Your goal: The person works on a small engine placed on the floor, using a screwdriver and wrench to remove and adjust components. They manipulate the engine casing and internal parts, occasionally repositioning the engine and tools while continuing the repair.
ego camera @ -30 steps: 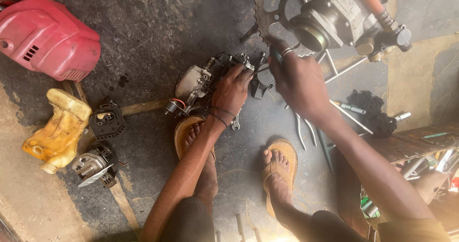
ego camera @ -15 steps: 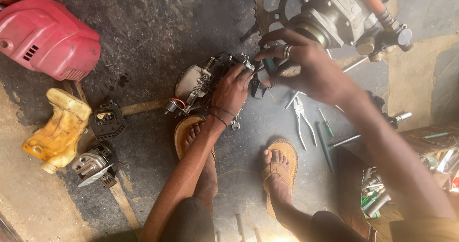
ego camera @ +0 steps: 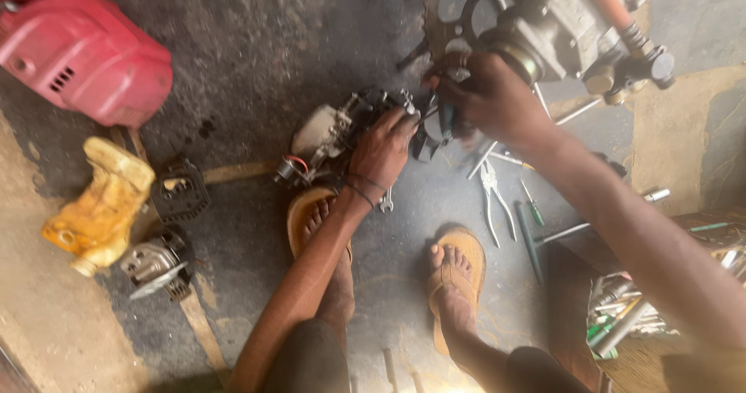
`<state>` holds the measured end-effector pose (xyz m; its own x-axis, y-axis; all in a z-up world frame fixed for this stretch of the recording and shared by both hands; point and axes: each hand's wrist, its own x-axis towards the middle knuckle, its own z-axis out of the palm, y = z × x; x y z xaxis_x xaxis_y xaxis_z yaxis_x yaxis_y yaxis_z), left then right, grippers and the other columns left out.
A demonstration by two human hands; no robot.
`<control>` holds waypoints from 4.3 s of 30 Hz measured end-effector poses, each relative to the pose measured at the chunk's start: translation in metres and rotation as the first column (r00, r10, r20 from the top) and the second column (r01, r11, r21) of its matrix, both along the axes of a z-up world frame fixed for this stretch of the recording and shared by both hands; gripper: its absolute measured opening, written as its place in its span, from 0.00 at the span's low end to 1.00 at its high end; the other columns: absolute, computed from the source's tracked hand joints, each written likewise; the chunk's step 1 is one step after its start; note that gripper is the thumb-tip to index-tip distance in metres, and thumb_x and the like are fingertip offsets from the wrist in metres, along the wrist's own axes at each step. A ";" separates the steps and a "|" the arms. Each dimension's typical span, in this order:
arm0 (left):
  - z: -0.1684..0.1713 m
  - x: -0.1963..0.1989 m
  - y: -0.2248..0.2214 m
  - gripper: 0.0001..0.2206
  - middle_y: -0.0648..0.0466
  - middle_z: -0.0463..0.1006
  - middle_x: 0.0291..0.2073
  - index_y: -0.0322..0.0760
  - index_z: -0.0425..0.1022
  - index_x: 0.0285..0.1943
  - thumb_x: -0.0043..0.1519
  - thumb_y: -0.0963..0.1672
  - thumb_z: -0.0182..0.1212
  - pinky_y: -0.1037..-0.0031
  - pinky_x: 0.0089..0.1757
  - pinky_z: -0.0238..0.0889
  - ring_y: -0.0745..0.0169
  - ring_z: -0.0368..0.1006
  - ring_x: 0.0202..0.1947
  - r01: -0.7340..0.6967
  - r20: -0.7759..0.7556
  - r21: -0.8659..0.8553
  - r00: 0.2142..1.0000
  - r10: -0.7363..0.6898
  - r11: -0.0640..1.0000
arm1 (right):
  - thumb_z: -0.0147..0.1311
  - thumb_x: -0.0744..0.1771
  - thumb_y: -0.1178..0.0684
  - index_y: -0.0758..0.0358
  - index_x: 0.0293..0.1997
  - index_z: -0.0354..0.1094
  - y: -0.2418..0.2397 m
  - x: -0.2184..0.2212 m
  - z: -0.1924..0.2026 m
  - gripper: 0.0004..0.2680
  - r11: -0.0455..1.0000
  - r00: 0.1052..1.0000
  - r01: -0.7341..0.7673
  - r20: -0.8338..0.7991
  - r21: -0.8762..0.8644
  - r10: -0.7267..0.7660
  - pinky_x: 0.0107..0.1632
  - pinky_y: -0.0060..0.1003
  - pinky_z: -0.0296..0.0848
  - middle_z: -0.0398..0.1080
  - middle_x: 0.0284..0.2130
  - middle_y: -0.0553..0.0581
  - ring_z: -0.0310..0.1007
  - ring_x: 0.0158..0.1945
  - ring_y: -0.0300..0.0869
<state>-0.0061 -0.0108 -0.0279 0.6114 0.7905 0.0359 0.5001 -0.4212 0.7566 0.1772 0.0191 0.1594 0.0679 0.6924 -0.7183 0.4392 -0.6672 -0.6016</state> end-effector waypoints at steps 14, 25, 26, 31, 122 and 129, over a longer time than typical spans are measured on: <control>0.095 -0.105 -0.018 0.12 0.43 0.76 0.49 0.27 0.71 0.58 0.70 0.35 0.43 0.67 0.51 0.73 0.52 0.75 0.49 -0.356 0.289 -0.052 0.889 0.355 0.933 | 0.62 0.67 0.51 0.67 0.49 0.77 -0.028 0.007 -0.003 0.10 0.570 0.773 -0.604 0.583 0.557 0.250 0.29 0.39 0.70 0.72 0.36 0.60 0.71 0.29 0.44; 0.020 -0.120 0.030 0.17 0.51 0.65 0.30 0.36 0.69 0.25 0.68 0.46 0.60 0.59 0.46 0.60 0.57 0.64 0.39 -0.646 -0.012 0.270 0.739 0.673 0.714 | 0.53 0.69 0.57 0.60 0.55 0.70 -0.016 0.014 -0.013 0.09 0.993 0.988 0.084 -0.139 0.083 -0.072 0.31 0.39 0.81 0.76 0.30 0.60 0.79 0.26 0.44; 0.011 -0.124 0.035 0.19 0.52 0.64 0.30 0.37 0.67 0.23 0.69 0.46 0.59 0.62 0.45 0.60 0.58 0.63 0.38 -0.640 0.033 0.250 0.755 0.655 0.726 | 0.55 0.67 0.59 0.55 0.57 0.69 -0.021 0.020 -0.010 0.13 0.995 0.972 0.049 -0.233 0.081 -0.028 0.36 0.37 0.83 0.77 0.33 0.59 0.82 0.30 0.43; -0.024 -0.142 0.081 0.20 0.56 0.64 0.28 0.41 0.65 0.20 0.68 0.45 0.61 0.67 0.40 0.60 0.61 0.61 0.36 -0.470 0.131 0.195 0.882 0.452 0.861 | 0.64 0.63 0.51 0.60 0.40 0.78 -0.041 0.024 -0.010 0.07 0.601 0.854 -0.519 0.351 0.608 0.383 0.44 0.38 0.78 0.74 0.48 0.56 0.78 0.45 0.48; 0.024 -0.045 0.052 0.18 0.45 0.68 0.50 0.29 0.73 0.59 0.66 0.48 0.55 0.55 0.51 0.61 0.51 0.65 0.52 -0.159 -0.342 0.363 0.894 0.290 0.918 | 0.43 0.71 0.51 0.53 0.58 0.71 -0.038 -0.050 0.004 0.12 0.936 0.872 -0.315 0.437 0.158 0.220 0.25 0.43 0.73 0.72 0.17 0.56 0.73 0.18 0.43; 0.028 -0.044 0.054 0.18 0.45 0.68 0.50 0.30 0.73 0.59 0.67 0.48 0.55 0.56 0.52 0.61 0.52 0.65 0.53 -0.156 -0.359 0.344 0.889 0.283 0.926 | 0.46 0.71 0.56 0.55 0.49 0.73 -0.046 -0.035 0.012 0.07 0.906 0.889 -0.388 0.327 0.169 0.320 0.33 0.42 0.77 0.77 0.24 0.61 0.79 0.25 0.45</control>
<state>-0.0500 0.0434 0.0003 0.4363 0.8959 0.0833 0.8355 -0.4378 0.3322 0.1427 -0.0265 0.1710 -0.0344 0.8481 -0.5287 0.7949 -0.2974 -0.5288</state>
